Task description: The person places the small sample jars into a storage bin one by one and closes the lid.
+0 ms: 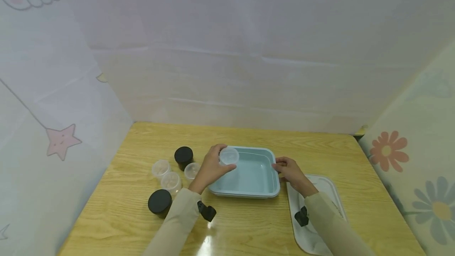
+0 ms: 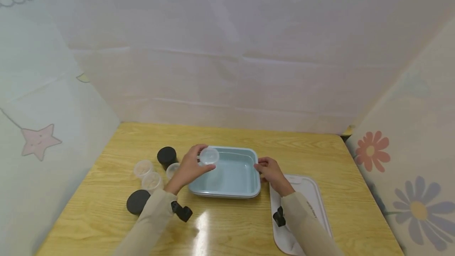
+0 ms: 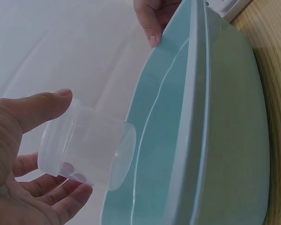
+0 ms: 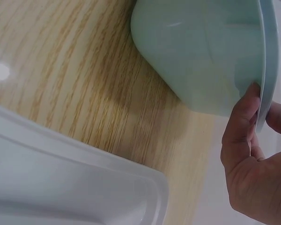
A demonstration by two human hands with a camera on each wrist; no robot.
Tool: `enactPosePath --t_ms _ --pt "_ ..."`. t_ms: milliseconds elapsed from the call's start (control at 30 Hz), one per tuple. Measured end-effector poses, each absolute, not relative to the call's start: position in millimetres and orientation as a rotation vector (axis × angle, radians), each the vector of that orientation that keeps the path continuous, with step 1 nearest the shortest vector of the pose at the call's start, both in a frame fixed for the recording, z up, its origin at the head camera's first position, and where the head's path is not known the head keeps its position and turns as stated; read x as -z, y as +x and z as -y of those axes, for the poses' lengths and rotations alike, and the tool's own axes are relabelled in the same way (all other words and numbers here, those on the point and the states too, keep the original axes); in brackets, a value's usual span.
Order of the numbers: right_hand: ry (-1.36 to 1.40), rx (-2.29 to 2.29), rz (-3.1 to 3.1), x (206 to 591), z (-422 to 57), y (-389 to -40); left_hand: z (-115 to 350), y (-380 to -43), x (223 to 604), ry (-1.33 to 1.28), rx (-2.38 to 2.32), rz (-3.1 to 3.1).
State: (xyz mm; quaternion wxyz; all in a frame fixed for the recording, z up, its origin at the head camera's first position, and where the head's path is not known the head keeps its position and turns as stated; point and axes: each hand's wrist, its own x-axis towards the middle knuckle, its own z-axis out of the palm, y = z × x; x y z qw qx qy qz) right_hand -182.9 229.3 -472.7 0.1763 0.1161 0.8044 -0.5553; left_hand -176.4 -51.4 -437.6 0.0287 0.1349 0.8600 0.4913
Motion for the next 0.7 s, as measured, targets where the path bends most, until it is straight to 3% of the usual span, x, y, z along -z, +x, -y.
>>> enactPosePath --t_ms 700 --pt "0.359 1.576 -2.278 472.4 -228.1 -183.1 -17.8 -211.4 466.2 0.439 -1.35 -2.574"
